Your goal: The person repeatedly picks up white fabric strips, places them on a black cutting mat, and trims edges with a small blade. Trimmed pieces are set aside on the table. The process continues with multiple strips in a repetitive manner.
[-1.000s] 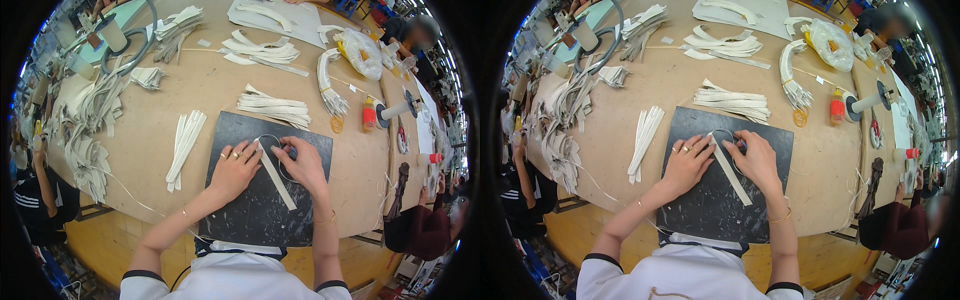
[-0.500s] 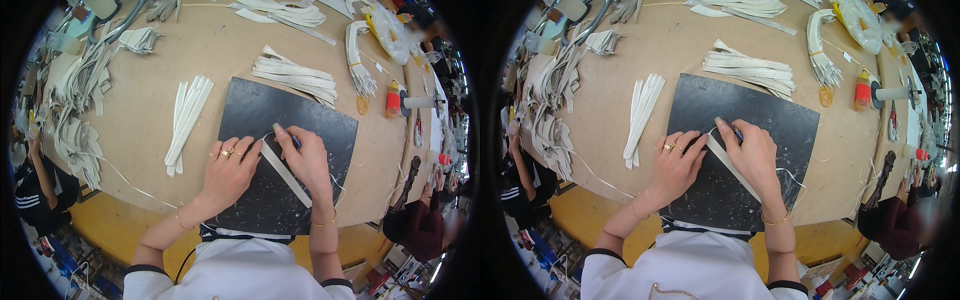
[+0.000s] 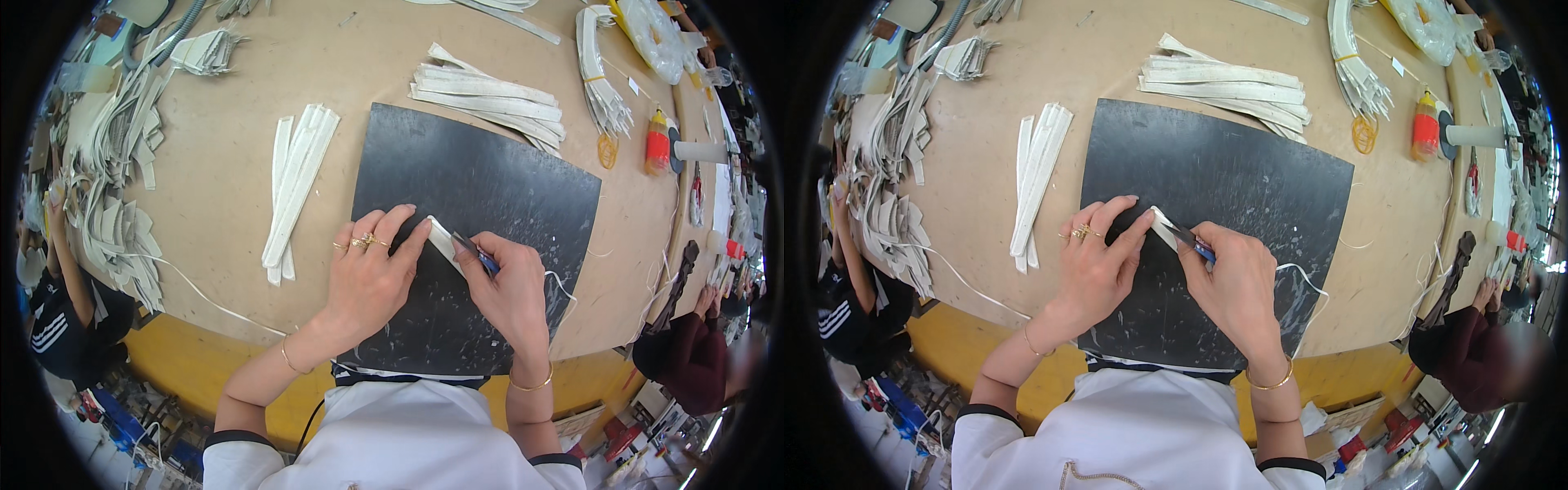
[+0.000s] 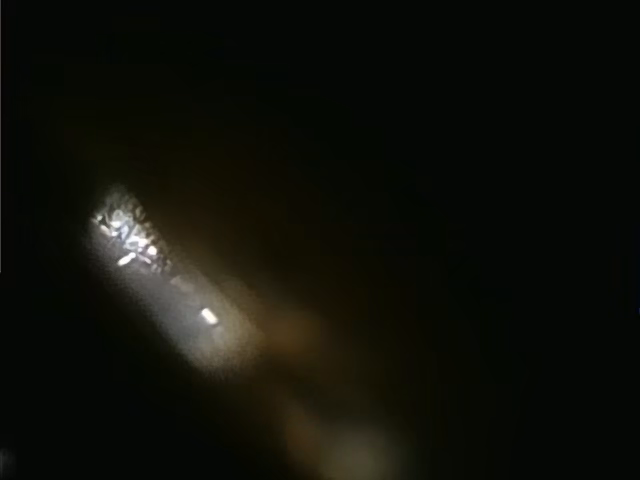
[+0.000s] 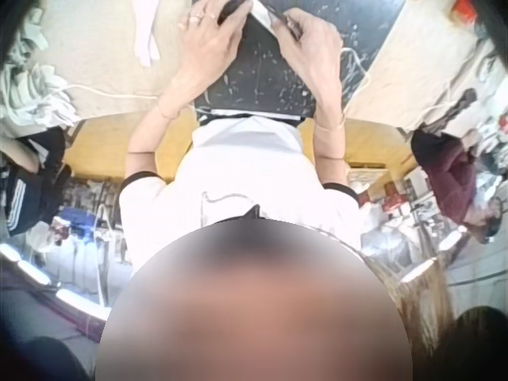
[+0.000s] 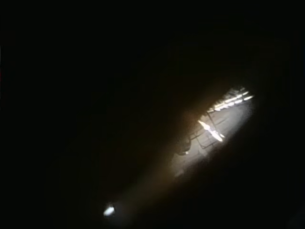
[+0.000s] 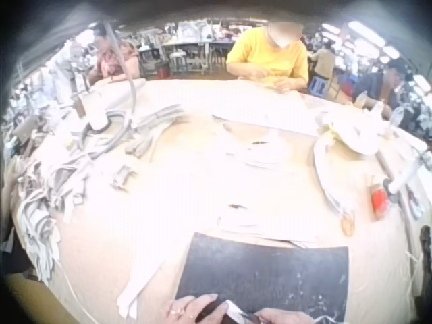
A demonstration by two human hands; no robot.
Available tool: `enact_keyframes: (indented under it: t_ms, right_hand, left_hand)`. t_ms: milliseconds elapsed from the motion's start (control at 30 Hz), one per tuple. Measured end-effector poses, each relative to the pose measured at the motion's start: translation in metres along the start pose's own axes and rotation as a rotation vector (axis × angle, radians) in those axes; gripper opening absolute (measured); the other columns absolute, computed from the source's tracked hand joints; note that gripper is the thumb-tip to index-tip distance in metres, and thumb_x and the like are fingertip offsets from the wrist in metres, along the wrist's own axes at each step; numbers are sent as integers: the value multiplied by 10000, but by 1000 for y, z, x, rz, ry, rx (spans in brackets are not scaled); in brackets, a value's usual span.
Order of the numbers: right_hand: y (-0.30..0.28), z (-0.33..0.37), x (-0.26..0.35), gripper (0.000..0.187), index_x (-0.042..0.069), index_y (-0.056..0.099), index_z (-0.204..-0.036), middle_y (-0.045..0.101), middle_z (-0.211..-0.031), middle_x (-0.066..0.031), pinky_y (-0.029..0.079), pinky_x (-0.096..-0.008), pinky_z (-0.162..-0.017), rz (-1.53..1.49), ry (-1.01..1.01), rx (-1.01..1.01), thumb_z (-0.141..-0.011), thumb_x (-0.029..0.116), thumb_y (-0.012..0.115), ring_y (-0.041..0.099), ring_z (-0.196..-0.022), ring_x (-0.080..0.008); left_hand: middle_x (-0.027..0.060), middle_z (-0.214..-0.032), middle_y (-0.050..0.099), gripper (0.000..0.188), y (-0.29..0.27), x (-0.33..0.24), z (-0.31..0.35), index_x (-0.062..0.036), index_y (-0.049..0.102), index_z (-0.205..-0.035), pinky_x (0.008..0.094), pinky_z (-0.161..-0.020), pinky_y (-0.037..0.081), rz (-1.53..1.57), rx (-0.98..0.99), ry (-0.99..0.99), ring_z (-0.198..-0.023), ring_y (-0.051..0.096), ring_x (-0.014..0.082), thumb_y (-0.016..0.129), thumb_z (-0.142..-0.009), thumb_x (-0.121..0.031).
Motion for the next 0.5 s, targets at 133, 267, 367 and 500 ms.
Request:
enact_keyframes:
  t_ms: [133, 267, 367, 500]
  right_hand:
    - [4, 1, -1, 228, -15, 690, -788, 495, -528, -104, 354, -324, -492, 18, -3, -14, -897, 185, 702, 441, -452, -189]
    - [4, 0, -1, 149, 15, 710, -821, 592, -584, -111, 450, -367, -548, 65, 84, 49, -855, 159, 694, 599, -527, -292]
    - [3, 0, 1, 146, 19, 713, -820, 610, -599, -109, 464, -368, -558, 87, 67, 42, -845, 161, 689, 614, -543, -297]
    - [5, 0, 0, 153, 24, 714, -811, 628, -618, -113, 479, -377, -567, 122, 65, 23, -826, 174, 691, 636, -568, -306]
  left_hand:
    - [64, -1295, 541, 486, -1, -1, 0, -84, 660, -1210, 406, -918, 389, -34, 28, 5, -1116, 527, 250, 730, -730, -98]
    - [55, -1293, 561, 454, 2, -8, 0, -112, 663, -1235, 394, -902, 381, -128, 17, -6, -1106, 541, 253, 728, -788, -77]
    - [56, -1282, 564, 445, 4, -11, 1, -93, 657, -1233, 374, -899, 386, -220, 9, 17, -1105, 540, 239, 733, -795, -109]
    - [52, -1269, 571, 442, 6, -13, 2, -84, 657, -1229, 372, -898, 391, -249, 15, 16, -1103, 543, 228, 735, -796, -126]
Point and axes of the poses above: each hand's wrist, its own z-axis away from the middle knuckle, its own y-axis out of the palm, x = y × z, the point moved 3 cm from there along -z, towards the middle knuckle
